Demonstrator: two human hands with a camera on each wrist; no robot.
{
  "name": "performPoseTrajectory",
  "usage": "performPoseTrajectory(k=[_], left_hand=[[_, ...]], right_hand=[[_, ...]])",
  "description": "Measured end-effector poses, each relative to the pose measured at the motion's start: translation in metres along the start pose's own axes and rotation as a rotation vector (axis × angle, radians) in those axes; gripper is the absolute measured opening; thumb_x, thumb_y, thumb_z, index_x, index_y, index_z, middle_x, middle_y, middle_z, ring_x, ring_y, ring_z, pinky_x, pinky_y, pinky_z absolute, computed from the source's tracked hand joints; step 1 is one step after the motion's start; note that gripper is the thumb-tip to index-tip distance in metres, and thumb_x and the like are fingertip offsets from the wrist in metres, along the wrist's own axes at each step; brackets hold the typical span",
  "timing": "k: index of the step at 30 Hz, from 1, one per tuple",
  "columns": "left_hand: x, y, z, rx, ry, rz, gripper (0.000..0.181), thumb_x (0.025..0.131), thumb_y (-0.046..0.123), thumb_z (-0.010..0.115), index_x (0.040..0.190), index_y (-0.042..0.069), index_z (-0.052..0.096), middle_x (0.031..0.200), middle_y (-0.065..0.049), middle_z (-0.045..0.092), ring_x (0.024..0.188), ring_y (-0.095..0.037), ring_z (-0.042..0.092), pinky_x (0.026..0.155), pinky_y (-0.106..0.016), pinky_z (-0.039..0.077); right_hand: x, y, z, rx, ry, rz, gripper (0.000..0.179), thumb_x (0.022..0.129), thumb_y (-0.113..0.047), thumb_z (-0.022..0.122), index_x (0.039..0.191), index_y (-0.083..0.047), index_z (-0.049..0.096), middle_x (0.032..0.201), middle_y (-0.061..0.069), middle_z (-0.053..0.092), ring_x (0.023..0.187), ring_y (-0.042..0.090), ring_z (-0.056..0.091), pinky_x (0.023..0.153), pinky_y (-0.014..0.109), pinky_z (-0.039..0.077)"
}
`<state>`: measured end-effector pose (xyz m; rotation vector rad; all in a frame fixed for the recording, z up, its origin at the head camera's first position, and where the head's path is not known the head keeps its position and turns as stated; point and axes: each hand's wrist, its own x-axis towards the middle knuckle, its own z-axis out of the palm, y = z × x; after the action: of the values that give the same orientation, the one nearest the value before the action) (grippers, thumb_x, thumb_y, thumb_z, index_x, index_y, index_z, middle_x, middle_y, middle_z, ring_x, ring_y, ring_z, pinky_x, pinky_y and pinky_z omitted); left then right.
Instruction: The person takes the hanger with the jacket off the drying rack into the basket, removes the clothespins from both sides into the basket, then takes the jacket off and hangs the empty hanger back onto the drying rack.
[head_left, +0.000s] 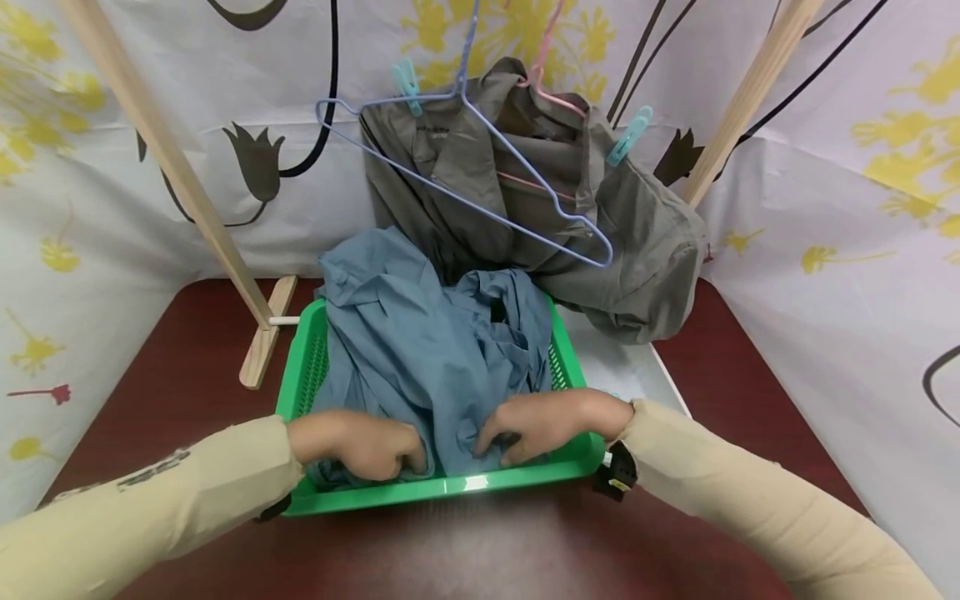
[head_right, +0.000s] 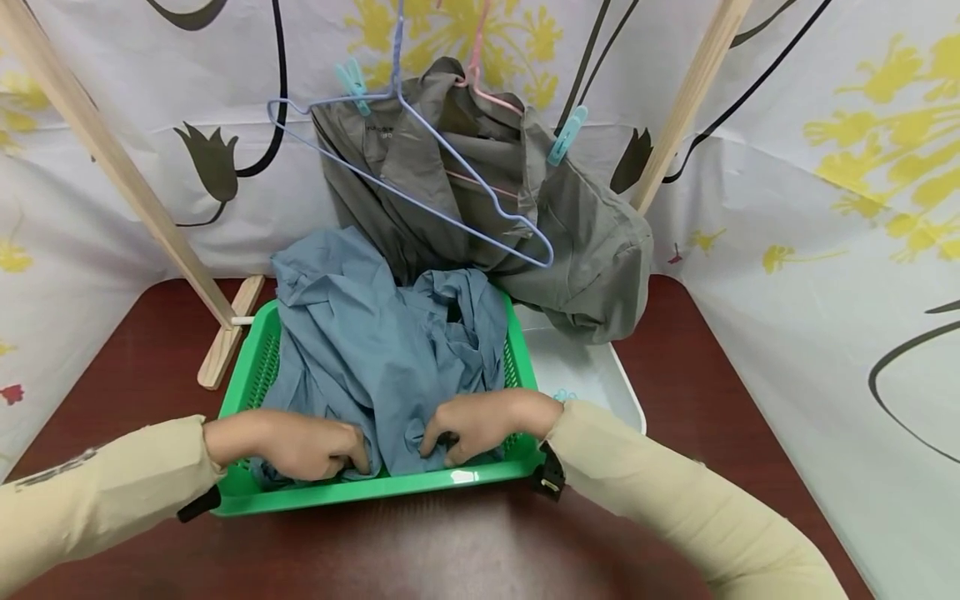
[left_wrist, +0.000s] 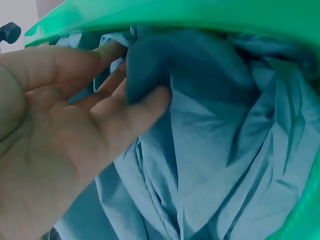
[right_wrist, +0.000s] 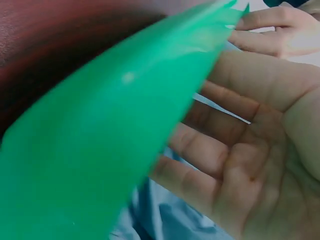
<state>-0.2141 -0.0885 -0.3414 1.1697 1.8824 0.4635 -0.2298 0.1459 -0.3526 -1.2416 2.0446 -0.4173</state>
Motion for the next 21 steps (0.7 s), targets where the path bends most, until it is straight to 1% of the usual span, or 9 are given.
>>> performPoseTrajectory(k=[4, 6, 7, 8, 9, 10, 11, 16, 21], left_hand=[[-0.008, 0.002, -0.004, -0.044, 0.020, 0.008, 0.034, 0.080, -0.014, 0.041, 0.062, 0.012, 0.031, 0.060, 0.005, 0.021, 0.052, -0.007, 0.018, 0.052, -0.021, 0.022], [-0.013, 0.002, -0.006, -0.054, 0.048, -0.029, 0.028, 0.087, -0.007, 0.044, 0.063, 0.007, 0.044, 0.062, 0.005, 0.041, 0.054, -0.004, 0.035, 0.055, -0.019, 0.030], [-0.015, 0.003, -0.008, -0.051, 0.064, -0.040, 0.022, 0.089, -0.003, 0.045, 0.070, 0.003, 0.055, 0.070, 0.003, 0.051, 0.061, -0.006, 0.046, 0.059, -0.019, 0.036], [-0.017, 0.003, -0.009, -0.043, 0.078, -0.054, 0.018, 0.091, 0.000, 0.046, 0.083, 0.000, 0.062, 0.082, 0.000, 0.059, 0.071, -0.009, 0.054, 0.066, -0.020, 0.040], [-0.020, 0.004, -0.011, -0.037, 0.097, -0.064, 0.019, 0.092, 0.003, 0.047, 0.097, -0.003, 0.064, 0.095, -0.005, 0.062, 0.084, -0.013, 0.058, 0.073, -0.022, 0.043], [-0.023, 0.005, -0.012, -0.021, 0.122, -0.076, 0.024, 0.093, 0.007, 0.048, 0.110, -0.004, 0.061, 0.108, -0.008, 0.061, 0.097, -0.017, 0.058, 0.081, -0.026, 0.044], [-0.026, 0.006, -0.015, -0.009, 0.145, -0.089, 0.030, 0.094, 0.010, 0.049, 0.121, -0.003, 0.056, 0.119, -0.011, 0.056, 0.109, -0.020, 0.053, 0.087, -0.029, 0.043], [-0.040, 0.013, -0.026, 0.015, 0.239, -0.089, 0.032, 0.096, 0.015, 0.048, 0.123, 0.001, 0.054, 0.120, -0.009, 0.054, 0.109, -0.021, 0.052, 0.088, -0.036, 0.042], [-0.050, 0.015, -0.038, 0.009, 0.346, -0.041, 0.031, 0.096, 0.013, 0.046, 0.124, 0.000, 0.053, 0.120, -0.012, 0.055, 0.110, -0.023, 0.052, 0.089, -0.038, 0.043]], right_hand=[[-0.006, -0.005, -0.008, 0.053, 0.025, 0.007, 0.034, 0.090, -0.010, 0.059, 0.122, -0.003, 0.058, 0.123, 0.005, 0.056, 0.108, 0.014, 0.055, 0.088, 0.024, 0.042], [-0.010, -0.008, -0.012, 0.063, 0.043, 0.003, 0.035, 0.090, -0.012, 0.060, 0.124, -0.002, 0.056, 0.124, 0.006, 0.055, 0.107, 0.018, 0.056, 0.088, 0.026, 0.043], [-0.011, -0.009, -0.014, 0.065, 0.052, 0.006, 0.036, 0.090, -0.012, 0.060, 0.124, -0.003, 0.056, 0.125, 0.005, 0.055, 0.107, 0.018, 0.056, 0.088, 0.027, 0.043], [-0.013, -0.010, -0.016, 0.065, 0.062, 0.007, 0.037, 0.090, -0.013, 0.060, 0.125, -0.003, 0.056, 0.125, 0.005, 0.055, 0.107, 0.019, 0.056, 0.088, 0.028, 0.043], [-0.015, -0.012, -0.019, 0.063, 0.071, 0.005, 0.037, 0.090, -0.014, 0.060, 0.125, -0.003, 0.055, 0.125, 0.006, 0.055, 0.107, 0.020, 0.056, 0.088, 0.029, 0.044], [-0.016, -0.013, -0.021, 0.058, 0.079, 0.002, 0.038, 0.090, -0.015, 0.060, 0.125, -0.003, 0.055, 0.125, 0.006, 0.055, 0.107, 0.020, 0.056, 0.088, 0.030, 0.044], [-0.018, -0.014, -0.023, 0.052, 0.088, -0.004, 0.038, 0.090, -0.015, 0.060, 0.126, -0.002, 0.055, 0.125, 0.007, 0.054, 0.107, 0.021, 0.056, 0.089, 0.031, 0.044], [-0.025, -0.021, -0.037, 0.042, 0.119, 0.004, 0.040, 0.091, -0.019, 0.059, 0.127, -0.002, 0.053, 0.127, 0.006, 0.053, 0.108, 0.023, 0.055, 0.089, 0.031, 0.043], [-0.031, -0.025, -0.053, 0.036, 0.152, 0.026, 0.043, 0.092, -0.021, 0.058, 0.130, -0.004, 0.051, 0.129, 0.007, 0.051, 0.111, 0.023, 0.053, 0.089, 0.033, 0.043]])
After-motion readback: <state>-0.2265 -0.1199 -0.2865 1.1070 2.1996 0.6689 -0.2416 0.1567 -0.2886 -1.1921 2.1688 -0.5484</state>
